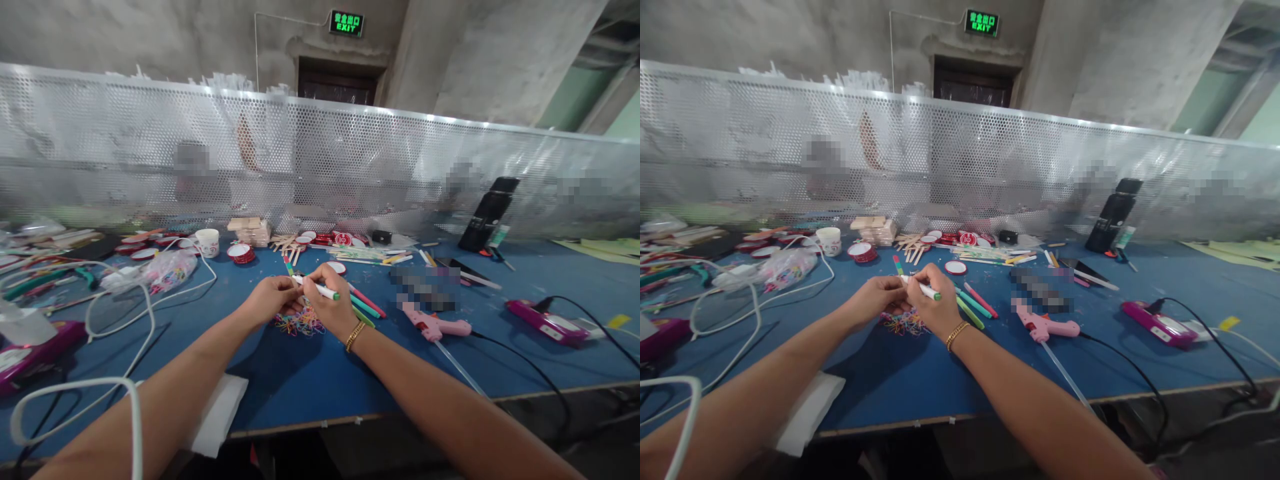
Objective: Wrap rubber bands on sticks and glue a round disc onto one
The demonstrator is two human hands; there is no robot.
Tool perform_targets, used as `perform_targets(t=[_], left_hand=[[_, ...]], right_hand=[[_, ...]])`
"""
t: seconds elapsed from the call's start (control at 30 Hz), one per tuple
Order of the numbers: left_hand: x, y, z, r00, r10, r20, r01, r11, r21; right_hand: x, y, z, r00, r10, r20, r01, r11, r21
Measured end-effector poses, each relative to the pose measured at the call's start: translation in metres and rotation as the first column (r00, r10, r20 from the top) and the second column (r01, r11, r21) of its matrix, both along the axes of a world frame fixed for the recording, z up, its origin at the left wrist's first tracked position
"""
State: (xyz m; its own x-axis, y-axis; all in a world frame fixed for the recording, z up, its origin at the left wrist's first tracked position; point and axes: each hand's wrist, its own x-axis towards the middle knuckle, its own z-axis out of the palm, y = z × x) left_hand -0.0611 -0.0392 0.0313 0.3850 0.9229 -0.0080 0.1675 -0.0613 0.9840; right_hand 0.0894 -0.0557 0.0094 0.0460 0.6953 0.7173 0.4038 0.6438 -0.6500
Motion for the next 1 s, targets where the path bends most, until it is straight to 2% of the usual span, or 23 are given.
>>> perform_targets(t=[0.2, 0.5, 0.73, 1.0], left_hand=[[-0.0008, 0.0018, -0.0003, 1.000, 0.011, 0.014, -0.011, 1.000, -0.010], [0.0000, 0.0002, 0.0005, 1.000, 0.010, 0.006, -0.010, 1.000, -0.019], [-0.0008, 0.0006, 0.0011, 1.000, -0.005, 0.029, 0.005, 1.000, -0.008], [0.0000, 0.0004, 0.0014, 1.000, 0.011, -0.003, -0.011, 1.000, -0.001]], right_hand=[[0.0011, 0.0018, 0.0000, 0.999, -0.032, -0.034, 0.032, 0.999, 0.001], [-0.0006, -0.0024, 0.0016, 1.000, 0.016, -0.006, -0.016, 1.000, 0.013], [0.0013, 0.0011, 0.0001, 0.999, -0.037, -0.023, 0.037, 0.999, -0.002], [-0.0014, -0.0028, 0.0000, 1.000, 0.008, -0.014, -0.008, 1.000, -0.001]])
